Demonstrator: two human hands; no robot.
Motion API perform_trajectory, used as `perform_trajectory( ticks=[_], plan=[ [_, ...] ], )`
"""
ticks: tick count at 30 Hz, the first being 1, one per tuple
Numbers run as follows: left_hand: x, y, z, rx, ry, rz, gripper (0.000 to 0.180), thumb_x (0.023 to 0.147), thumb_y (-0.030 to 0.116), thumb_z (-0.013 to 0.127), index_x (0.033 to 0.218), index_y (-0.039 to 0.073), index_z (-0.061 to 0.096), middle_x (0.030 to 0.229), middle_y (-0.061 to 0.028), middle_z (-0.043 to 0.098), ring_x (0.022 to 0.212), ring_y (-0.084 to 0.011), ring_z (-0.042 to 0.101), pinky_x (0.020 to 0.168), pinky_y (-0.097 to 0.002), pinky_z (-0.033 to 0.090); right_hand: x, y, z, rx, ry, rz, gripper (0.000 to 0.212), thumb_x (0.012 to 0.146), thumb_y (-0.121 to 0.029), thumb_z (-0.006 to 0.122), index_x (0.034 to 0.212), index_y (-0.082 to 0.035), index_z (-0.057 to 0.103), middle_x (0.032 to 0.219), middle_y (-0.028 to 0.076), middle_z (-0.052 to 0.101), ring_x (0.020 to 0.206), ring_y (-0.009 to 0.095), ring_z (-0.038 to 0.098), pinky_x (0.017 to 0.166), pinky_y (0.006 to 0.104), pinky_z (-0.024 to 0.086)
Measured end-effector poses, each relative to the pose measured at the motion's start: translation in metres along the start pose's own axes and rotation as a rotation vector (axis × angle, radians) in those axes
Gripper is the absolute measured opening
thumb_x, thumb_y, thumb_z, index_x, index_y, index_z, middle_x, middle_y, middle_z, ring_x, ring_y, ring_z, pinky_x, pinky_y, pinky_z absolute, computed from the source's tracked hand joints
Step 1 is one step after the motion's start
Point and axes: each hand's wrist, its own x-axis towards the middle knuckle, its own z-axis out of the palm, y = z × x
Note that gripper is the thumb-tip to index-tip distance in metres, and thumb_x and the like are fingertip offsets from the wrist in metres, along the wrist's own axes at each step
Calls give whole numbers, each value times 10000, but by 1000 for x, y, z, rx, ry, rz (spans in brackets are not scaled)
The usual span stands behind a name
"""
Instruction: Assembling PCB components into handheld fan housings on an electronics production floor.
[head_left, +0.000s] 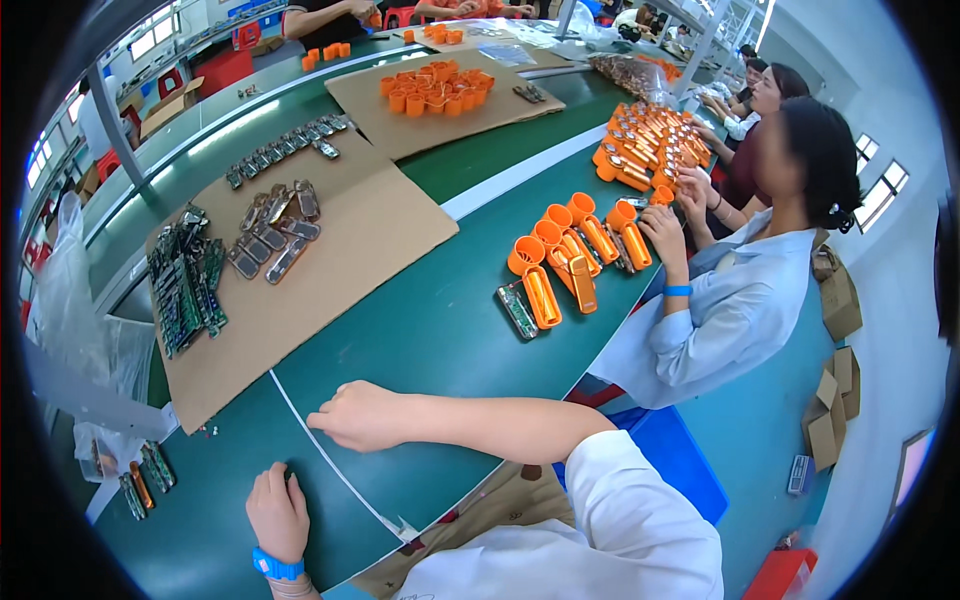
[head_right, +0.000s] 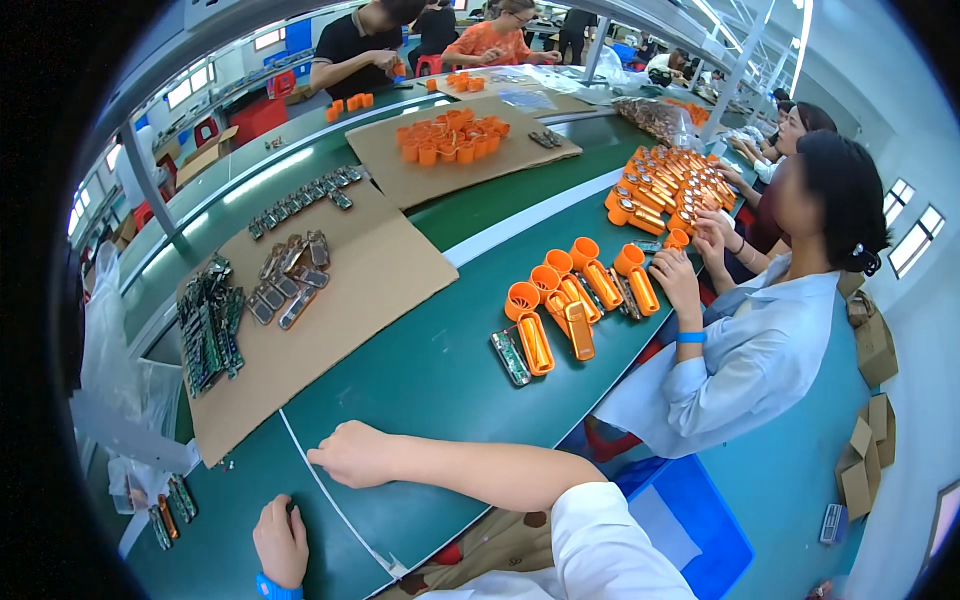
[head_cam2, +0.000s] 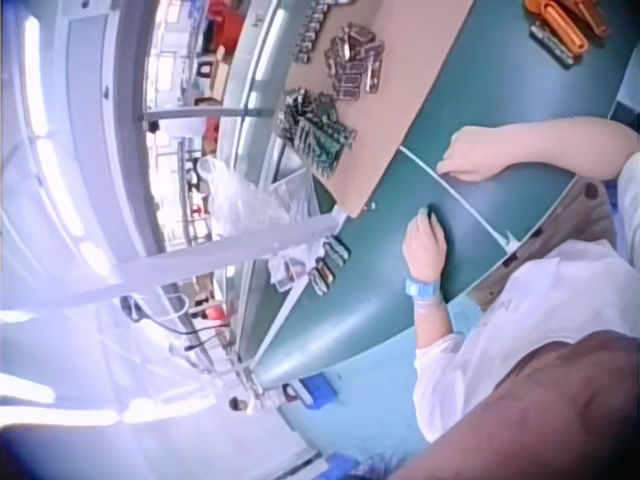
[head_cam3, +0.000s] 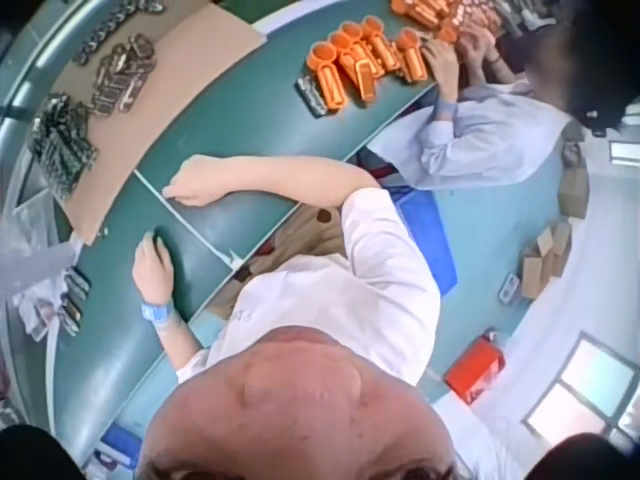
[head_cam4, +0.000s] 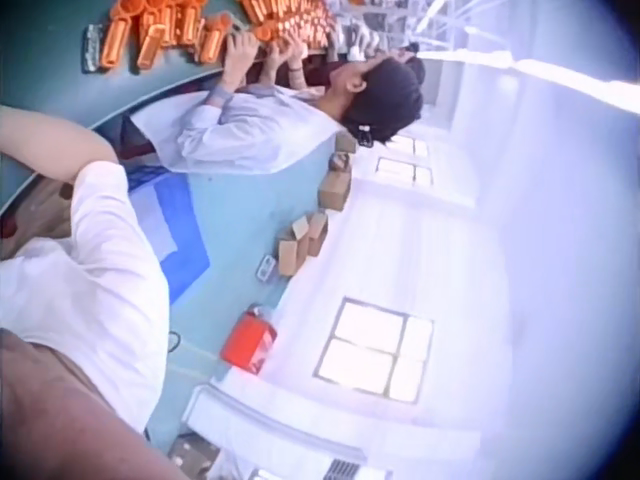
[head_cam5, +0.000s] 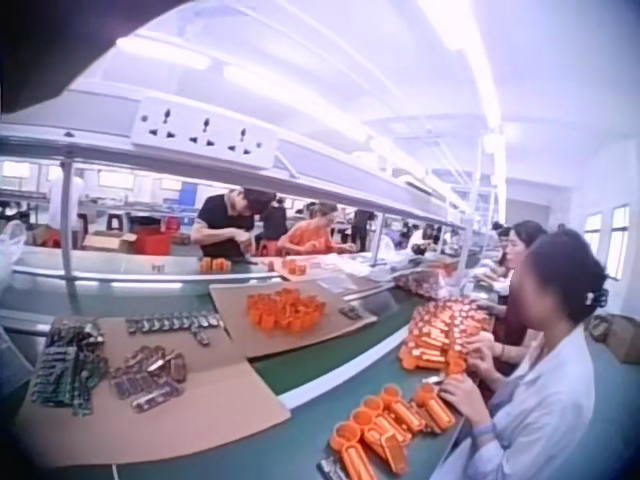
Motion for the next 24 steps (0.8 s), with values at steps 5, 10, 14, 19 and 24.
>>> perform_trajectory(
  ticks=[5,10,14,19,24],
  plan=[
    [1,-5,10,36,48,38,151,844,43,564,986,11,526,808,-149,559,739,-323,561,622,-411,450,0,1,-1,-21,-17,1,170,790,-114,589,937,-31,567,722,122,621,670,311,622,657,405,495],
    [2,-6,9,28,54,48,135,852,41,561,978,8,523,801,-144,564,736,-319,563,619,-409,450,0,0,0,-21,-19,11,186,790,-113,588,956,-34,557,721,116,622,654,304,620,654,397,490],
    [0,-8,7,8,-1,31,131,853,41,563,973,5,526,797,-137,568,732,-317,567,616,-408,453,1,-1,0,-36,-15,6,194,792,-109,583,970,-37,554,723,115,623,644,299,618,652,396,485],
    [2,-3,10,20,115,-10,107,854,46,565,951,10,535,791,-126,560,734,-312,568,620,-402,461,1,-2,-2,-20,-29,7,198,791,-106,583,975,-40,557,735,113,625,656,297,617,663,393,484],
    [3,-2,8,31,42,-19,94,856,45,563,942,14,537,808,-126,554,749,-305,567,621,-400,463,-1,-2,-3,-9,-32,24,202,810,-121,584,999,-52,568,747,103,628,685,294,618,668,394,484]
  ],
)
